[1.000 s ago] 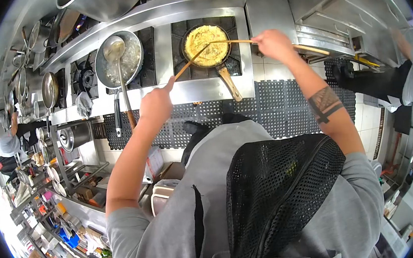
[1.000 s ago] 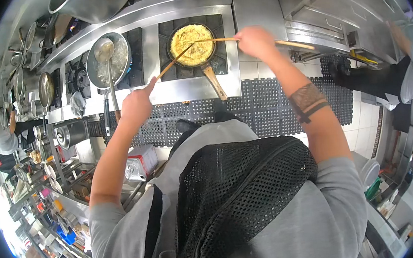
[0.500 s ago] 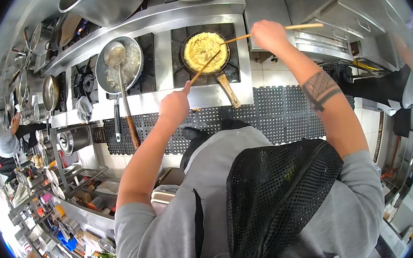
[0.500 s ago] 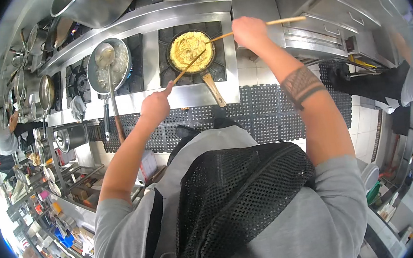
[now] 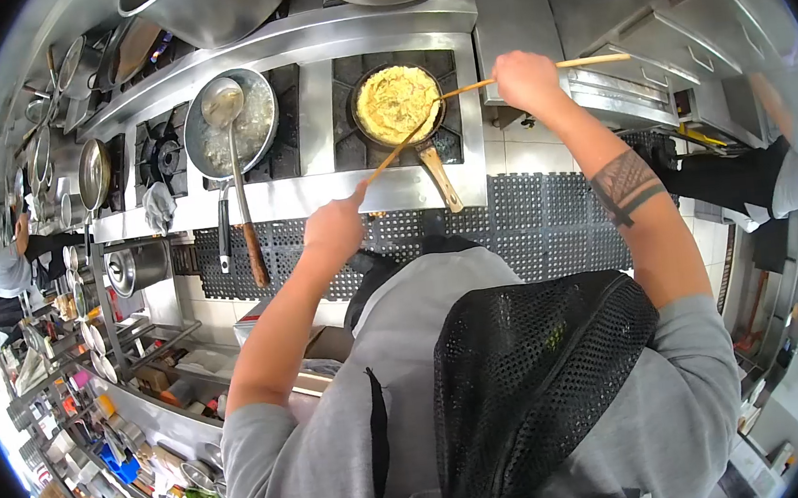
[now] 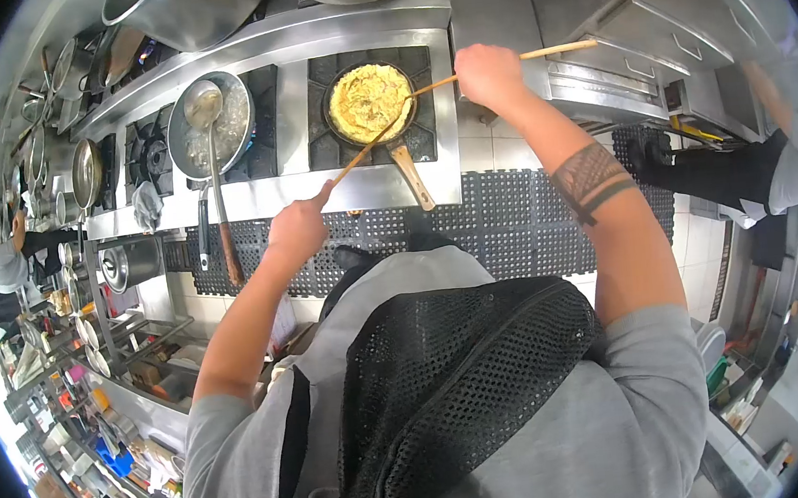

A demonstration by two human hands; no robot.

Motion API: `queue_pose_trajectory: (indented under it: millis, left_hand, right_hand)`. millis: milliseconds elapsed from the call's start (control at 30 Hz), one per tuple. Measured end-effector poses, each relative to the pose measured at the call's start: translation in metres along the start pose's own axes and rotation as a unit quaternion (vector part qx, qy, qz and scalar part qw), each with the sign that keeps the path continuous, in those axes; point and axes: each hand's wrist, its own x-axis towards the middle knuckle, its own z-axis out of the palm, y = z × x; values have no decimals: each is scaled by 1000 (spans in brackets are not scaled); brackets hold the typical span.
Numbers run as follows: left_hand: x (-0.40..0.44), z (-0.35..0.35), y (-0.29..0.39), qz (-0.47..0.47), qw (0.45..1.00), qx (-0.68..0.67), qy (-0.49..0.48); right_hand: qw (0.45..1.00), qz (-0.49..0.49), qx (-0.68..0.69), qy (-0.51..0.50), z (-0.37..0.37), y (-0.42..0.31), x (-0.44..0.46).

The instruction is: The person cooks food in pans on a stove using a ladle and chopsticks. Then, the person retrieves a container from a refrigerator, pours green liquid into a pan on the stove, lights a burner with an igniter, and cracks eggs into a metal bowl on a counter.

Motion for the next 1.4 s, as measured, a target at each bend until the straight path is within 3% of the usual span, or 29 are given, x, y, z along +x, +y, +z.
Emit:
queue_pose_trajectory:
  millis: [200,267,367,400,433,500,567,700,800,900,1067,1233,1400]
  left_hand:
    - [-14,-9,-5,-22,1000,-12,12]
    - [-15,-14,-10,-27,1000,-3,-1]
    - [-18,-30,-21,-28,999,16,-5]
    - [-11,-30,-25,-11,999,21,35]
    - [-4,-36,-25,8,997,26,78]
    - [22,-44,-20,1,997,39,62]
    - [51,-31,-23,-32,996,71,50]
    - [40,-39,-34,-25,997,57,55]
    - [33,-58,-3,-10,996,74,53]
    - [72,-40,-1,-5,994,82,66]
    - [51,-48,-21,-4,993,85,80]
    - [55,-50,-34,-23,991,91,96]
    - [30,-48,-53,-45,992,82,89]
  right_hand:
    - [998,-51,15,-36,8,-6,-25]
    - [996,6,51,-77,24,9,-19]
    - [994,36,86,-61,-10,12,-33]
    - [993,34,88,-65,-5,9,-34]
    - [995,20,87,-30,1,4,-32]
    - [996,9,85,14,11,-5,-23]
    - [992,70,100,-32,30,-13,-16]
    - [989,85,119,-26,33,6,-26]
    - [988,83,128,-12,8,-8,-34]
    - [994,85,74,-7,37,-17,-17]
    - [989,93,102,-49,19,-18,-30]
    - [989,52,132,39,51,-44,-13]
    - [985,89,141,-33,51,-36,-22]
